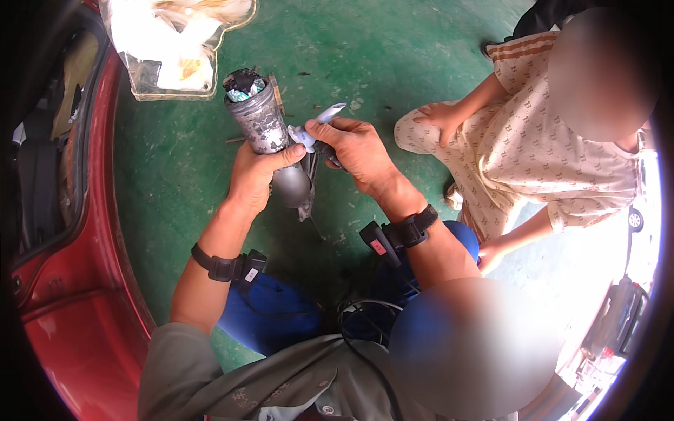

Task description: The person loads a tube of sealant into a caulking gun and applies the adhesive to a small rectangular object. The person repeatedly applies sealant to the object while a child watches nearby.

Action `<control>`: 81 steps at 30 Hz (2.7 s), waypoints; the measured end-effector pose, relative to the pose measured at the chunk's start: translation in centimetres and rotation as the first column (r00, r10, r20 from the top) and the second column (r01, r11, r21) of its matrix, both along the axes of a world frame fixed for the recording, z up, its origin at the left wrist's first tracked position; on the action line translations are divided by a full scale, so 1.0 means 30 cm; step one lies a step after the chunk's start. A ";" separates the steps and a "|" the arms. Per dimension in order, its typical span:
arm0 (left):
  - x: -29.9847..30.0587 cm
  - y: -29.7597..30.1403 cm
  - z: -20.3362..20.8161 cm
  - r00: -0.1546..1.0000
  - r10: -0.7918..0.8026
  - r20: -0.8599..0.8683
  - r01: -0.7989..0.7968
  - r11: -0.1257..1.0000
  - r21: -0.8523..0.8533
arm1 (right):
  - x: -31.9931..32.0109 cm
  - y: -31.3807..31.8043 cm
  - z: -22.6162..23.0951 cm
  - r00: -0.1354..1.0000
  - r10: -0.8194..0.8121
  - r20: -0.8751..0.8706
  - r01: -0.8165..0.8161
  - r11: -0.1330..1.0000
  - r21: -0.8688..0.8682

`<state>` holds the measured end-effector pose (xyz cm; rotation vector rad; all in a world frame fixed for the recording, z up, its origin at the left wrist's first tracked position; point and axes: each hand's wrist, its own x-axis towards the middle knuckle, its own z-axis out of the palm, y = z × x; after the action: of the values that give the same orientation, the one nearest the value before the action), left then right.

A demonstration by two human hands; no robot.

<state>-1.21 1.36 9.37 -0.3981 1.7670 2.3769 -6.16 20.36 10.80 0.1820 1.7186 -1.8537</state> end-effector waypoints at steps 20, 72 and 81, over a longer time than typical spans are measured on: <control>-0.025 -0.042 0.023 0.995 0.099 0.008 -0.099 0.995 0.024 | -0.036 0.032 -0.078 0.903 -0.153 0.401 0.337 0.832 -0.440; 0.044 0.010 0.049 0.999 0.013 0.039 -0.008 0.991 -0.130 | -0.053 0.001 -0.005 0.930 -0.094 0.356 0.363 0.407 -0.838; 0.076 0.058 0.071 0.992 -0.126 0.033 0.130 0.968 -0.217 | -0.102 0.048 0.044 0.980 -0.182 0.084 0.168 0.513 -0.842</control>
<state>1.07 3.10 11.49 -0.3214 1.9886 2.0931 -9.23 21.78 12.12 -0.0693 0.6109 -2.6304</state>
